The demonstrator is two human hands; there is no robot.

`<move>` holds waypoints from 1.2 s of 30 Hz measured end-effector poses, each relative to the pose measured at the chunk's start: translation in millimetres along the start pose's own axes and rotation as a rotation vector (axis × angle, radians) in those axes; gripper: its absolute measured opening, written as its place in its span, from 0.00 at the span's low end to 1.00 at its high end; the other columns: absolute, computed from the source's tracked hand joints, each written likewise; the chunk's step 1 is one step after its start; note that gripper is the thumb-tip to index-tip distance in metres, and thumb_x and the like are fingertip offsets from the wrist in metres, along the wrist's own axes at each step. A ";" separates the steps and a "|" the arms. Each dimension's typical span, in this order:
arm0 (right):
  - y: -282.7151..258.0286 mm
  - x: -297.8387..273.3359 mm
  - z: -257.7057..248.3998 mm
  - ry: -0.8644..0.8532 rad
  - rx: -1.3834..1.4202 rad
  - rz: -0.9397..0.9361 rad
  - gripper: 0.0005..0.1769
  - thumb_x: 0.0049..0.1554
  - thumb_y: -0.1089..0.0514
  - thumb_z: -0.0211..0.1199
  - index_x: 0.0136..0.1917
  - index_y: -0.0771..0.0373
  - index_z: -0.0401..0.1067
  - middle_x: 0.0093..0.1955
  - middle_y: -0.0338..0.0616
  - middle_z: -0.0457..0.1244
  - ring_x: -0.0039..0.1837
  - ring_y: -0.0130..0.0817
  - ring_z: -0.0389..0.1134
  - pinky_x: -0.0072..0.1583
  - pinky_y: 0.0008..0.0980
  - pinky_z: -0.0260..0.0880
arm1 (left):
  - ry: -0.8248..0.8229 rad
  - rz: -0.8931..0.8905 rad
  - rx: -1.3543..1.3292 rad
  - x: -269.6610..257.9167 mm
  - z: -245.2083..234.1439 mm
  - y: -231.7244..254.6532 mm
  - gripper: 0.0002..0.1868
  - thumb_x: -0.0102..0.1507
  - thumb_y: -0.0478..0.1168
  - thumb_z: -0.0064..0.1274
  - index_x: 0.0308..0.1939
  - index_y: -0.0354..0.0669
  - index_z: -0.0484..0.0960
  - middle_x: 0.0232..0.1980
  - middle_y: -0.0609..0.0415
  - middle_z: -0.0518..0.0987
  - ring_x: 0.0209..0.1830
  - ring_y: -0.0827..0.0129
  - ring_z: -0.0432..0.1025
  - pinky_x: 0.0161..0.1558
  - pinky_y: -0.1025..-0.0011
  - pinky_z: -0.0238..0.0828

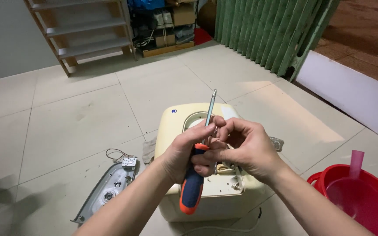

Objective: Reinstalling a heating element into an appliance housing, including connecting wires and securing components with a screwdriver.

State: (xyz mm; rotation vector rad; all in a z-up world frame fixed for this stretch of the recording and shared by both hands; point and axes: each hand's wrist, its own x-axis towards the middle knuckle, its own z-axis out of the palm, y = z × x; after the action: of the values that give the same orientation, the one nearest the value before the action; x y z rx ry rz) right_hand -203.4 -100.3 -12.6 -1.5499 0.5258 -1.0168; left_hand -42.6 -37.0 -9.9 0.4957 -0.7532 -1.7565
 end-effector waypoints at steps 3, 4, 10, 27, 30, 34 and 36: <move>-2.1 1.9 2.4 0.018 -0.015 -0.028 0.21 0.36 0.73 0.85 0.34 0.70 0.71 0.33 0.42 0.64 0.42 0.31 0.70 0.43 0.31 0.76 | -0.030 -0.017 0.004 0.4 1.9 0.4 0.15 0.68 0.51 0.51 0.56 0.57 0.70 0.27 0.64 0.57 0.14 0.86 0.51 0.13 0.88 0.53; -9.4 0.6 6.3 0.019 -0.015 -0.027 0.21 0.36 0.73 0.85 0.34 0.70 0.71 0.33 0.42 0.64 0.42 0.31 0.70 0.43 0.31 0.76 | -0.029 -0.017 0.004 0.6 2.2 0.3 0.15 0.68 0.51 0.51 0.56 0.57 0.70 0.27 0.64 0.57 0.14 0.86 0.51 0.13 0.88 0.53; -14.8 0.4 1.8 0.237 -0.336 -0.049 0.14 0.38 0.77 0.74 0.29 0.64 0.72 0.24 0.36 0.60 0.33 0.22 0.65 0.41 0.28 0.71 | 0.084 -0.028 0.013 3.4 5.4 2.2 0.18 0.65 0.55 0.53 0.55 0.59 0.70 0.30 0.66 0.59 0.18 0.88 0.51 0.17 0.88 0.54; -17.8 8.7 -12.7 0.182 -0.591 -0.082 0.11 0.40 0.64 0.79 0.36 0.58 0.80 0.32 0.39 0.70 0.36 0.25 0.68 0.43 0.29 0.72 | 0.149 0.008 0.196 1.8 17.1 -9.5 0.24 0.62 0.44 0.59 0.59 0.48 0.69 0.39 0.54 0.71 0.18 0.81 0.53 0.16 0.81 0.51; -32.0 -0.1 -4.1 0.088 -0.451 -0.038 0.12 0.41 0.72 0.76 0.37 0.63 0.78 0.36 0.40 0.69 0.38 0.24 0.64 0.45 0.32 0.74 | 0.166 0.037 0.210 -4.3 30.0 4.4 0.25 0.62 0.46 0.57 0.60 0.47 0.67 0.33 0.52 0.71 0.17 0.83 0.53 0.17 0.84 0.49; -25.2 2.1 -7.0 0.003 -0.602 -0.156 0.11 0.40 0.76 0.67 0.33 0.62 0.76 0.38 0.42 0.73 0.35 0.26 0.64 0.40 0.29 0.72 | 0.218 0.036 0.143 -2.0 16.4 1.7 0.29 0.62 0.48 0.58 0.64 0.50 0.66 0.41 0.50 0.73 0.18 0.82 0.53 0.16 0.84 0.50; -24.4 2.2 -7.9 0.058 -0.660 -0.274 0.11 0.37 0.75 0.67 0.28 0.59 0.76 0.35 0.37 0.70 0.32 0.25 0.63 0.37 0.27 0.70 | 0.191 0.048 0.176 -2.3 20.4 4.8 0.33 0.61 0.47 0.60 0.67 0.47 0.65 0.41 0.48 0.71 0.18 0.82 0.53 0.15 0.85 0.51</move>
State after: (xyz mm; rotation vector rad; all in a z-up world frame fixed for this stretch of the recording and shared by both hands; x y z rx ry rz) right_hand -213.6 -100.4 11.1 -2.2266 0.7528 -1.1625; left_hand -52.1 -30.8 7.8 0.7475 -0.7802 -1.5794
